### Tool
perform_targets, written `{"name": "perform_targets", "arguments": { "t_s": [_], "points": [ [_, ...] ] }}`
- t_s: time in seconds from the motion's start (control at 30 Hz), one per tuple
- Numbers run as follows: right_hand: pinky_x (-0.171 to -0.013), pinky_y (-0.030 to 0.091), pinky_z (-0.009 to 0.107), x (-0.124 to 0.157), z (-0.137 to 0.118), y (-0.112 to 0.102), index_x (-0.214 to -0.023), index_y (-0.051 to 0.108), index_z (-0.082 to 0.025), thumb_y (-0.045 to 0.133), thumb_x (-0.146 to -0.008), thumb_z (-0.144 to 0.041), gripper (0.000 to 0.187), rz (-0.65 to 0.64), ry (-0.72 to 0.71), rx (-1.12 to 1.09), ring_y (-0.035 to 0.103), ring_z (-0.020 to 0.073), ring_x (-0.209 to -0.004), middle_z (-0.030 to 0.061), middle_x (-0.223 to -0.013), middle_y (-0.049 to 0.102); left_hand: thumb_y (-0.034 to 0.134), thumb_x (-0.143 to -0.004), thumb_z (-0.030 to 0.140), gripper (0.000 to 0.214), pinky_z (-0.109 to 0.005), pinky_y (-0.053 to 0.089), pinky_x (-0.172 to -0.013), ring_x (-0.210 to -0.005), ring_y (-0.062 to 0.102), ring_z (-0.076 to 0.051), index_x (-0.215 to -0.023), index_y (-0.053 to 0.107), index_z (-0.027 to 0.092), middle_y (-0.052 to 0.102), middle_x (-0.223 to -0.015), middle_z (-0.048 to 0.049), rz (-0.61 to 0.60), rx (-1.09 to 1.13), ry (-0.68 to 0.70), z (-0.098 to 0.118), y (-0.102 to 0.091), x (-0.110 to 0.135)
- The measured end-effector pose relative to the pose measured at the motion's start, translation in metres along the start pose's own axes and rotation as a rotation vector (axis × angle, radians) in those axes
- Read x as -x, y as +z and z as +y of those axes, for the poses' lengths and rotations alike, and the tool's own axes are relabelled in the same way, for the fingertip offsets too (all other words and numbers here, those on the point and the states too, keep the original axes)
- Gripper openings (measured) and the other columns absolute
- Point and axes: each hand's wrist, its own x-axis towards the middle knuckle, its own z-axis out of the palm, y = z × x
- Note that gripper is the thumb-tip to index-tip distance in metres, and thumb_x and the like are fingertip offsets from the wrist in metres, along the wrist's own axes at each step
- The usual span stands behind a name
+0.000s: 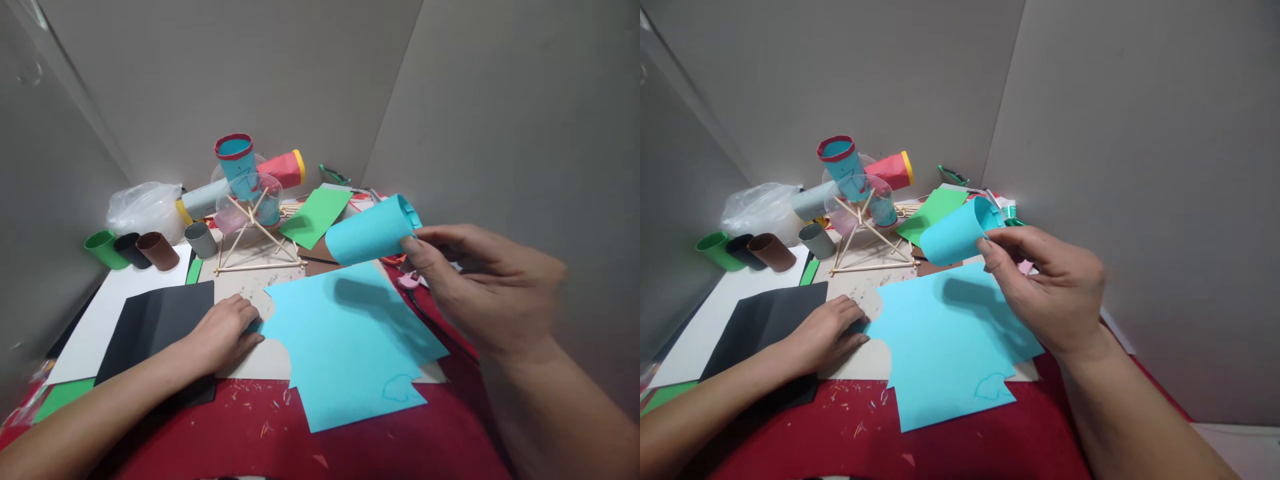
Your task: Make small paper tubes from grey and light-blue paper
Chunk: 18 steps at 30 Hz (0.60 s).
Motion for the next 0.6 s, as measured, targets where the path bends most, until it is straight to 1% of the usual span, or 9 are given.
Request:
{"name": "perform_targets", "arguments": {
  "t_s": [0.17, 0.27, 0.37, 0.47, 0.6],
  "points": [
    [-0.049, 0.047, 0.026, 0.000, 0.000, 0.000, -0.081, 0.072, -0.024, 0.071, -0.082, -0.025, 0.002, -0.022, 0.028, -0.005, 0.059, 0.0131, -0.049, -0.0034, -0.064, 0.069, 0.064, -0.083, 0.024, 0.013, -0.036, 0.047, -0.082, -0.094, 0.058, -0.025, -0.093, 0.058, 0.018, 0.064, -0.097, -0.0072, 0.005, 0.153, -0.038, -0.001, -0.002, 0.002],
    [-0.049, 0.047, 0.025, 0.000, 0.001, 0.001, -0.080, 0.072, -0.024, 0.071, -0.082, -0.023, 0.002, -0.013, 0.001, 0.013, 0.059, 0.0122, -0.049, -0.0034, -0.066, 0.069, 0.059, -0.084, 0.021, 0.010, -0.033, 0.046, -0.079, -0.089, 0.059, -0.021, -0.094, 0.056, 0.020, 0.065, -0.097, -0.0042, -0.051, 0.322, -0.091, -0.003, -0.005, 0.005],
    [-0.049, 0.047, 0.025, -0.001, 0.000, 0.001, -0.079, 0.072, -0.024, 0.071, -0.082, -0.022, 0.003, -0.019, -0.005, 0.000, 0.059, 0.0119, -0.049, -0.0042, -0.063, 0.068, 0.054, -0.086, 0.022, 0.013, -0.030, 0.046, -0.079, -0.088, 0.060, -0.018, -0.099, 0.059, 0.022, 0.067, -0.099, -0.0013, -0.083, 0.482, -0.116, -0.009, -0.011, 0.007],
    [-0.049, 0.046, 0.026, -0.001, -0.002, 0.001, -0.079, 0.071, -0.024, 0.071, -0.082, -0.021, 0.004, -0.027, 0.015, -0.021, 0.058, 0.0123, -0.048, -0.0050, -0.059, 0.065, 0.051, -0.089, 0.025, 0.014, -0.028, 0.046, -0.075, -0.085, 0.060, -0.017, -0.098, 0.061, 0.022, 0.067, -0.095, -0.0003, -0.046, 0.547, -0.142, -0.022, -0.014, 0.005],
    [-0.048, 0.046, 0.027, 0.001, -0.004, 0.001, -0.082, 0.072, -0.024, 0.071, -0.082, -0.020, 0.005, -0.036, 0.030, -0.024, 0.058, 0.0127, -0.049, -0.0048, -0.059, 0.065, 0.052, -0.088, 0.027, 0.015, -0.029, 0.047, -0.074, -0.081, 0.061, -0.017, -0.095, 0.063, 0.020, 0.068, -0.090, -0.0011, 0.046, 0.500, -0.167, -0.043, -0.011, -0.004]
  ]
}}
